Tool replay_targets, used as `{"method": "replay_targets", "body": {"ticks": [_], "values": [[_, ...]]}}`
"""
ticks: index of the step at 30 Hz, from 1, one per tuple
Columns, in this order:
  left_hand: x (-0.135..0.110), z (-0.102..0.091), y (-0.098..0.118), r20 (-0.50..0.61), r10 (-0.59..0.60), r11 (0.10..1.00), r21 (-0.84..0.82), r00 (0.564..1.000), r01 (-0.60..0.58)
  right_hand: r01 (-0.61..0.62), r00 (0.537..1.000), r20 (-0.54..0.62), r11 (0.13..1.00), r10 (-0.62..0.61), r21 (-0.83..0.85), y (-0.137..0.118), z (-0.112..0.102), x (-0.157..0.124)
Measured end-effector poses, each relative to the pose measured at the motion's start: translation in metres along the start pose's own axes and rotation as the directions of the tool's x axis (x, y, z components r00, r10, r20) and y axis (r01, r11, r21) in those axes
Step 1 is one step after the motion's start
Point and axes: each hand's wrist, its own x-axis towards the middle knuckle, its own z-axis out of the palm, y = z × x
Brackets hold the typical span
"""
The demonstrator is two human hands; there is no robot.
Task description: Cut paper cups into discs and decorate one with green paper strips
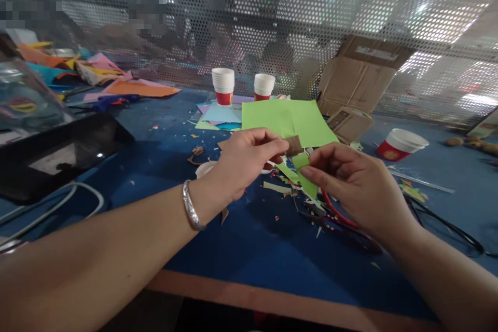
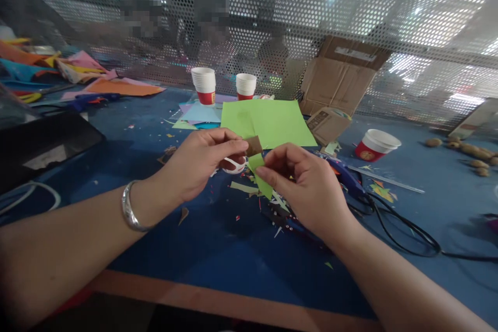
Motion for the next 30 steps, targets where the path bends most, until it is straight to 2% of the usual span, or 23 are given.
{"method": "replay_targets", "body": {"ticks": [9, 14, 23, 30], "values": [[-0.004, 0.006, 0.000, 0.035, -0.016, 1.000, -0.019, 0.999, 0.016, -0.033, 0.999, -0.011, 0.991, 0.034, 0.131, 0.014, 0.000, 0.007], [-0.005, 0.006, -0.001, 0.084, -0.032, 0.999, -0.031, 0.996, 0.035, -0.088, 0.996, 0.039, 0.977, 0.082, 0.194, 0.012, -0.001, 0.007], [-0.008, 0.007, 0.001, 0.090, -0.002, 1.000, 0.028, 0.996, -0.001, -0.087, 0.995, 0.063, 0.980, 0.077, 0.178, 0.011, -0.002, 0.005], [-0.009, 0.008, 0.003, 0.108, -0.024, 0.999, 0.028, 0.994, 0.021, -0.063, 0.998, 0.037, 0.989, 0.058, 0.133, 0.010, -0.003, 0.004]]}}
